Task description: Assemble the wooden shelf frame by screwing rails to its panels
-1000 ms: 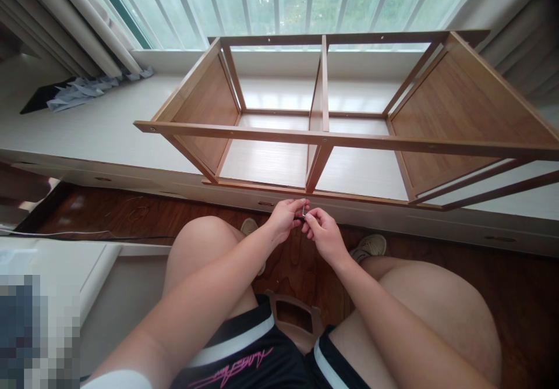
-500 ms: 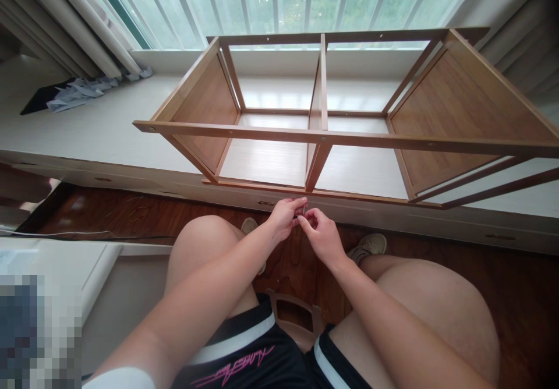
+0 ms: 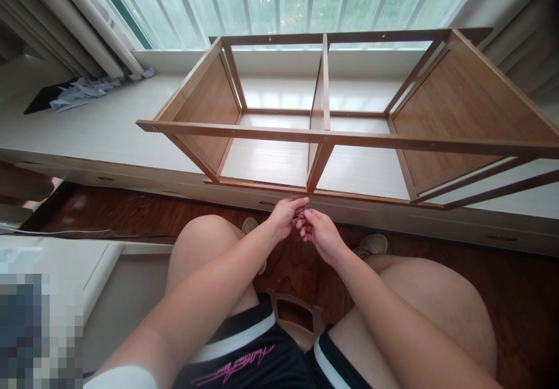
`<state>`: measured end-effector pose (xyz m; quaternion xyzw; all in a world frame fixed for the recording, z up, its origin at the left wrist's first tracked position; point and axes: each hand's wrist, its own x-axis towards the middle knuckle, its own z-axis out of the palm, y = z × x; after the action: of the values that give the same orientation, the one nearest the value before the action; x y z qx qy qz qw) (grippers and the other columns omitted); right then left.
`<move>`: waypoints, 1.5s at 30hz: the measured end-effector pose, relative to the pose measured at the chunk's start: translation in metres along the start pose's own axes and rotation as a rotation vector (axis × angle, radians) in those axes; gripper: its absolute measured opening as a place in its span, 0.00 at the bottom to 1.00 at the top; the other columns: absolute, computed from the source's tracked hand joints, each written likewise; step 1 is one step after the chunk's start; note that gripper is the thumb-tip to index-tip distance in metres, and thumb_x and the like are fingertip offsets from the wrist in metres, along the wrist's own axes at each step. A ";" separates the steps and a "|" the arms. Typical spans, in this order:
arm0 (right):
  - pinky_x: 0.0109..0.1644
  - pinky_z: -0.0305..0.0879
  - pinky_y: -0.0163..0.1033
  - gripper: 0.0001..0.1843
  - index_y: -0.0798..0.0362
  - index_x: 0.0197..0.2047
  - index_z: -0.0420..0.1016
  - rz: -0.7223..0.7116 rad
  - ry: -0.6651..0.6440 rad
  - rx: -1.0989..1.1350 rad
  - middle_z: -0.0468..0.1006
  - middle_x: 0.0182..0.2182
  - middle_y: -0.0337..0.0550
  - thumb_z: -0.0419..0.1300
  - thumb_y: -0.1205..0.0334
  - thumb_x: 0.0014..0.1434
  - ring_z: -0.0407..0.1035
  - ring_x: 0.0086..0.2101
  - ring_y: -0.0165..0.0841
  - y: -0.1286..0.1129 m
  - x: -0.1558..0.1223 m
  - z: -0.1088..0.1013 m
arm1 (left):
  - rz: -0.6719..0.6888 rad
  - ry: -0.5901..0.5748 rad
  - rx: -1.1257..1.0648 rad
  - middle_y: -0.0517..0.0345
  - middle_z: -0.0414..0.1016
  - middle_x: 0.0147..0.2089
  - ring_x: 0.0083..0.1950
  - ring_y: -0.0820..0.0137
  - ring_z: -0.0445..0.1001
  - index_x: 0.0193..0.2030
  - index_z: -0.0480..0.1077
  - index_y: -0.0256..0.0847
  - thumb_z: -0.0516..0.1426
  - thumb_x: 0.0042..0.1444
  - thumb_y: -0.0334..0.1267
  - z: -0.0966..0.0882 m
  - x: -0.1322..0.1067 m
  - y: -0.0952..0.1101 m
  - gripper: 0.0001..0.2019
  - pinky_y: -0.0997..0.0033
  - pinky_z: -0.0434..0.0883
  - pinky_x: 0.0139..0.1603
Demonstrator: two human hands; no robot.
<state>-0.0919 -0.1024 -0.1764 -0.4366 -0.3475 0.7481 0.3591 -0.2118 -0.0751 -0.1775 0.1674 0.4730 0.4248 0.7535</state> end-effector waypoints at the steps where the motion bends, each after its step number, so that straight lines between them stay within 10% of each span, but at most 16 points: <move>1: 0.22 0.57 0.32 0.17 0.52 0.35 0.68 0.035 -0.027 0.084 0.73 0.27 0.38 0.61 0.45 0.54 0.62 0.21 0.26 -0.001 -0.001 0.000 | -0.007 -0.001 0.001 0.64 0.65 0.21 0.15 0.77 0.59 0.32 0.69 0.36 0.65 0.47 0.43 0.000 0.000 0.000 0.13 0.74 0.59 0.14; 5: 0.23 0.57 0.32 0.16 0.52 0.35 0.67 0.106 -0.077 0.241 0.72 0.25 0.37 0.64 0.49 0.53 0.61 0.22 0.26 -0.004 -0.004 -0.001 | -0.005 0.018 -0.005 0.61 0.69 0.27 0.15 0.77 0.61 0.40 0.72 0.35 0.63 0.49 0.41 -0.002 -0.001 0.001 0.14 0.73 0.60 0.12; 19: 0.22 0.56 0.31 0.15 0.52 0.37 0.68 -0.207 0.188 -0.263 0.71 0.21 0.35 0.62 0.49 0.55 0.61 0.20 0.26 0.005 0.000 -0.004 | 0.044 0.049 -0.033 0.59 0.70 0.27 0.26 0.76 0.68 0.34 0.73 0.35 0.66 0.46 0.39 0.000 0.000 0.000 0.12 0.76 0.62 0.22; 26: 0.20 0.55 0.31 0.14 0.51 0.35 0.67 -0.006 0.041 0.062 0.73 0.26 0.38 0.61 0.49 0.56 0.62 0.20 0.26 0.000 -0.001 -0.004 | 0.031 0.015 -0.012 0.62 0.65 0.23 0.20 0.78 0.63 0.27 0.67 0.36 0.66 0.46 0.41 -0.002 0.001 -0.001 0.13 0.76 0.61 0.19; 33: 0.23 0.58 0.31 0.13 0.51 0.36 0.67 0.098 -0.068 0.262 0.74 0.27 0.38 0.63 0.53 0.55 0.63 0.22 0.26 -0.004 -0.003 -0.004 | 0.006 -0.046 0.022 0.64 0.64 0.23 0.15 0.77 0.59 0.42 0.72 0.36 0.62 0.51 0.45 -0.003 -0.001 -0.002 0.16 0.72 0.61 0.14; 45: 0.17 0.52 0.29 0.19 0.52 0.36 0.66 -0.152 0.209 -0.094 0.71 0.21 0.34 0.63 0.45 0.54 0.59 0.17 0.24 0.001 0.002 0.000 | 0.067 0.068 -0.002 0.62 0.65 0.24 0.25 0.78 0.64 0.28 0.69 0.36 0.67 0.44 0.41 -0.001 0.004 -0.003 0.13 0.75 0.60 0.26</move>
<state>-0.0926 -0.1016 -0.1781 -0.5007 -0.3749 0.6522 0.4281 -0.2106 -0.0733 -0.1823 0.1680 0.4921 0.4555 0.7225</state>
